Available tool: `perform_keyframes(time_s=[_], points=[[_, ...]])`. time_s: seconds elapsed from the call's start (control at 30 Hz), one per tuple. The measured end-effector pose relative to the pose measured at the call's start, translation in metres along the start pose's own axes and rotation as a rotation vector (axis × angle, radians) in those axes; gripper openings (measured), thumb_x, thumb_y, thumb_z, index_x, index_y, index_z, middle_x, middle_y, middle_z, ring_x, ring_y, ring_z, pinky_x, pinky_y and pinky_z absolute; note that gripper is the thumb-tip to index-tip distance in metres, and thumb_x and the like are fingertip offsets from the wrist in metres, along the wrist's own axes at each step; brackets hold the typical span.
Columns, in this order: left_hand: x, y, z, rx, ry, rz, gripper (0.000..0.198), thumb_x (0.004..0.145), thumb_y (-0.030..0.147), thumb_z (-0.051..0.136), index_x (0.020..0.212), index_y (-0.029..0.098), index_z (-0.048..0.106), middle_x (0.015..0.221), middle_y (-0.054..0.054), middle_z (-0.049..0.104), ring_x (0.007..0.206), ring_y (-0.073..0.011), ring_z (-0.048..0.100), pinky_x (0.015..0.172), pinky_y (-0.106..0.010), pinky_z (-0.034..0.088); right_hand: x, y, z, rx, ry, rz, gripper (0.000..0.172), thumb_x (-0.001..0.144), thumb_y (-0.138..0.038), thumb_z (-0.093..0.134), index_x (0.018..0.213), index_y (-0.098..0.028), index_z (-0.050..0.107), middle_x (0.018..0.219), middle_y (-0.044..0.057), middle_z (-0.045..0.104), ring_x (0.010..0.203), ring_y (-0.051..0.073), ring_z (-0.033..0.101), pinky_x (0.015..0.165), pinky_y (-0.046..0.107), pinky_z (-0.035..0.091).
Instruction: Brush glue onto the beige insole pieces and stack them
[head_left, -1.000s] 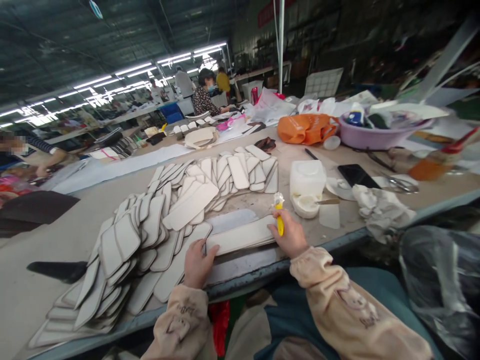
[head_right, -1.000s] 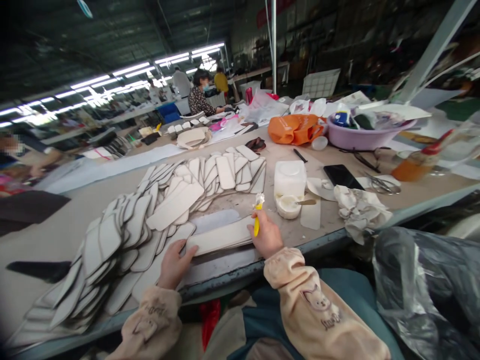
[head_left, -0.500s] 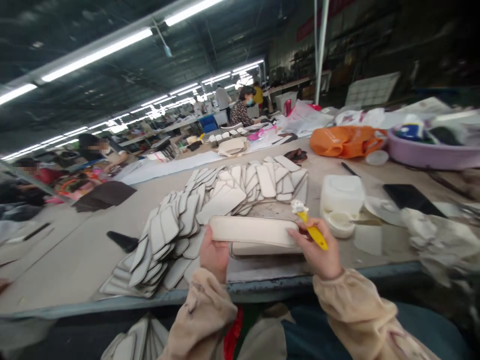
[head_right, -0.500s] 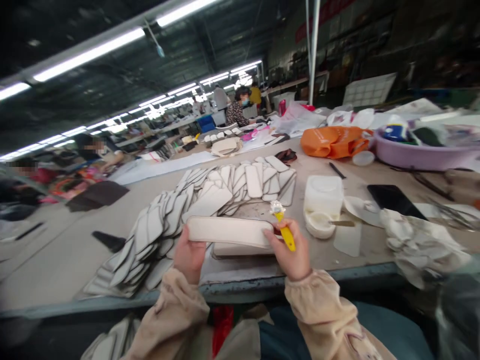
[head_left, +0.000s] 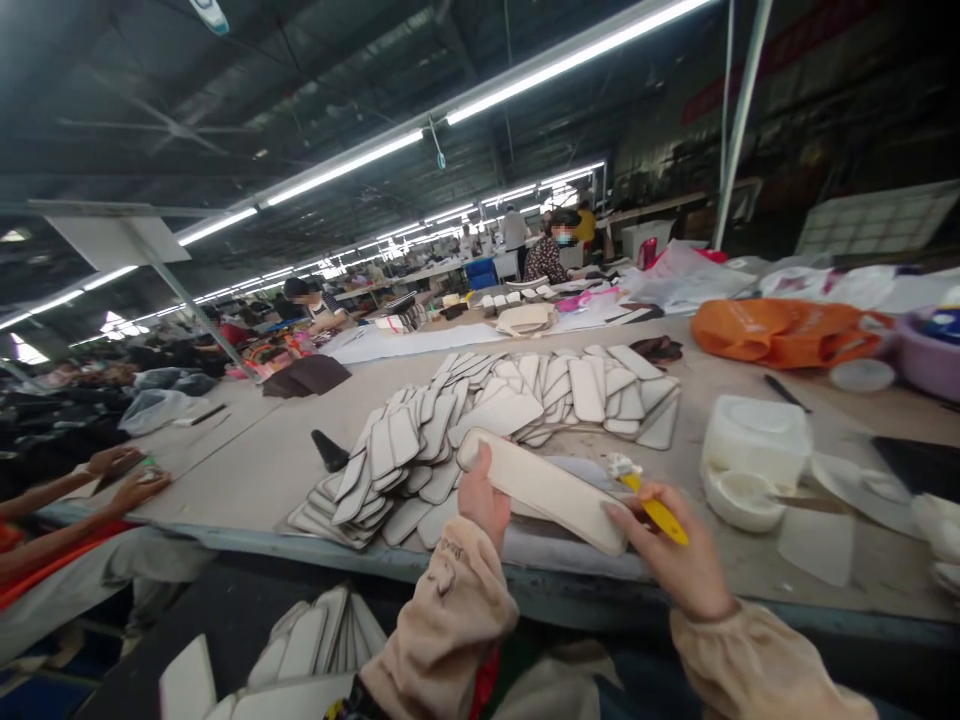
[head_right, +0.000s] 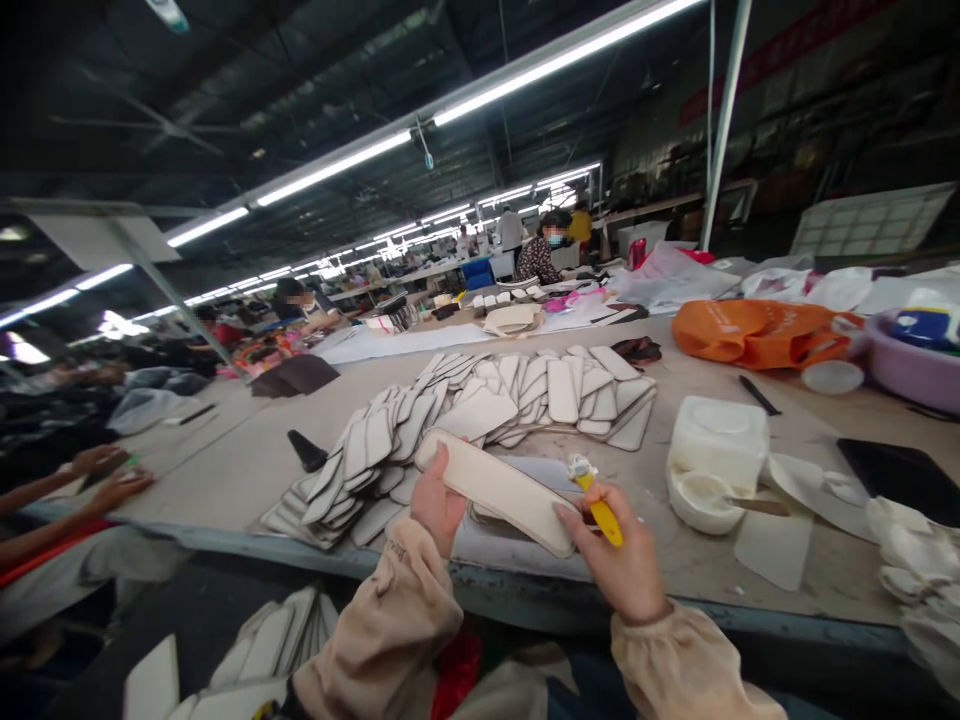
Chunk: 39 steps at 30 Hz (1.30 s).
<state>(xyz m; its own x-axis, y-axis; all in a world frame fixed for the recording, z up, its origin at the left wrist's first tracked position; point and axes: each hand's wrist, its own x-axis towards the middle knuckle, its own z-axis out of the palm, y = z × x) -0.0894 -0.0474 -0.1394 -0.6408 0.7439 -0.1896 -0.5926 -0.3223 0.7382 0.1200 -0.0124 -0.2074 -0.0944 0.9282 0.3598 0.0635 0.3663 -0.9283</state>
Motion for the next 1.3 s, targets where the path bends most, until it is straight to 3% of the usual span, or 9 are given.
perform_keyframes(time_s=[0.37,0.63,0.83,1.3], points=[[-0.021,0.026,-0.005,0.085,0.038,-0.005,0.022,0.087,0.034,0.057,0.084,0.015,0.067,0.100,-0.012,0.072,0.105,-0.0250,0.066,0.092,-0.035,0.054,-0.014,-0.006,0.004,0.024,-0.171,-0.019,0.035,0.074,-0.043,0.073,0.090,-0.024,0.047,0.075,-0.002,0.059,0.064,0.016,0.057,0.059,0.028,0.050],[-0.020,0.041,-0.009,-0.050,0.072,-0.086,0.019,0.092,0.023,0.053,0.096,0.010,0.066,0.081,-0.008,0.071,0.080,-0.0169,0.070,0.085,-0.034,0.057,-0.025,-0.018,0.007,0.169,-0.220,0.006,0.034,0.075,-0.043,0.071,0.089,-0.024,0.046,0.067,-0.006,0.048,0.056,0.013,0.049,0.053,0.026,0.046],[-0.027,0.044,-0.010,-0.093,0.091,-0.113,0.023,0.092,0.022,0.052,0.108,0.010,0.064,0.094,-0.010,0.071,0.089,-0.0182,0.069,0.088,-0.035,0.056,-0.033,-0.017,0.009,0.126,-0.148,-0.017,0.034,0.073,-0.041,0.072,0.088,-0.025,0.046,0.067,-0.006,0.048,0.055,0.013,0.048,0.053,0.027,0.045],[-0.040,0.052,-0.023,-0.153,0.017,-0.100,0.018,0.091,0.022,0.054,0.095,0.008,0.066,0.090,-0.013,0.072,0.097,-0.0224,0.068,0.093,-0.037,0.054,-0.051,-0.031,0.010,0.084,-0.142,-0.042,0.035,0.073,-0.041,0.073,0.086,-0.025,0.046,0.067,-0.005,0.048,0.056,0.014,0.049,0.051,0.028,0.044]])
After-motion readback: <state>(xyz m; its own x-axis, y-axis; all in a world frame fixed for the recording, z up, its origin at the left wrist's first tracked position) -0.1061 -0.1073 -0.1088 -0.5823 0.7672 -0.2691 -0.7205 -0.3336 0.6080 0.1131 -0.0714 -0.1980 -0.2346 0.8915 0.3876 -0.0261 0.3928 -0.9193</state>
